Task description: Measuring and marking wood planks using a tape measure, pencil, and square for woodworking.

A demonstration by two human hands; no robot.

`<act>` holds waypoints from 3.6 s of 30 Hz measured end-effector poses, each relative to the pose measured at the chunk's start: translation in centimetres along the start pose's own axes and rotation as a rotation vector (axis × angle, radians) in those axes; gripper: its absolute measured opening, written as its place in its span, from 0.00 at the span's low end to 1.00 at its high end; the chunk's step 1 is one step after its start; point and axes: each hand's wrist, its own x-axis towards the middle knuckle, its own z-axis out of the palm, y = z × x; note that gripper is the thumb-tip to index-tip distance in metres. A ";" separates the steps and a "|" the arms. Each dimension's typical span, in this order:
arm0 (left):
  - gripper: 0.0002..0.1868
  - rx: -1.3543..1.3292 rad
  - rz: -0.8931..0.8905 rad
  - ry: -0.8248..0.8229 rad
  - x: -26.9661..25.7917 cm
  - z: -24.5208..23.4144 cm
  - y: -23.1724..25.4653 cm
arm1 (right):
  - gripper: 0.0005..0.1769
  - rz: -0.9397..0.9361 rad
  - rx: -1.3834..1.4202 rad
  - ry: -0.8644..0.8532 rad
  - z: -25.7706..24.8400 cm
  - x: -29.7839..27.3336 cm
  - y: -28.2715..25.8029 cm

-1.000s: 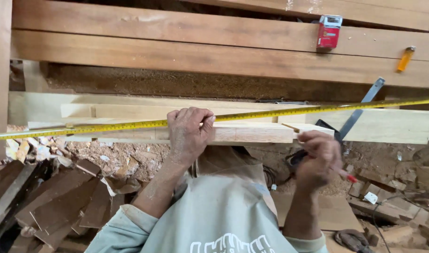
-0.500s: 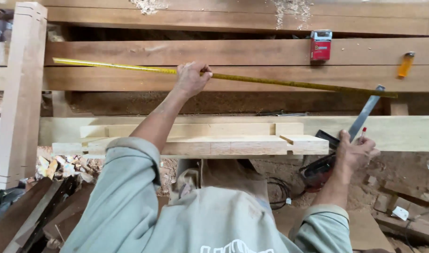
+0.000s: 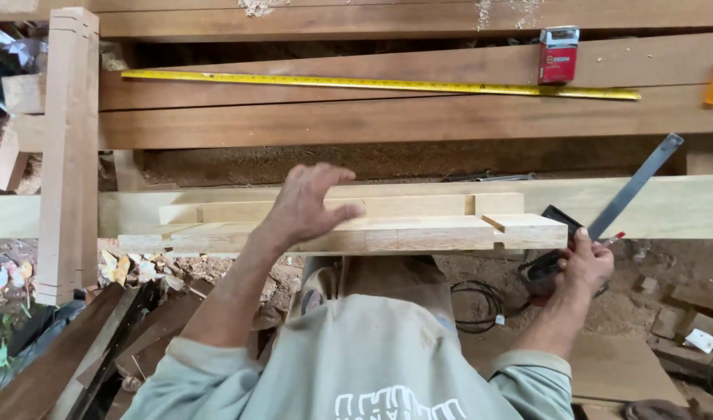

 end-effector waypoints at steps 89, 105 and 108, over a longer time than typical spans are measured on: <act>0.29 -0.040 0.653 0.433 -5.6 7.9 -4.2 | 0.10 -0.064 0.257 -0.718 8.9 -38.4 2.1; 0.29 -0.041 0.658 0.415 -5.5 8.1 -4.4 | 0.09 -0.236 0.053 -0.678 8.1 -37.5 1.4; 0.29 -0.039 0.652 0.422 -5.5 8.2 -4.3 | 0.08 -0.321 0.028 -0.551 7.1 -38.5 -1.3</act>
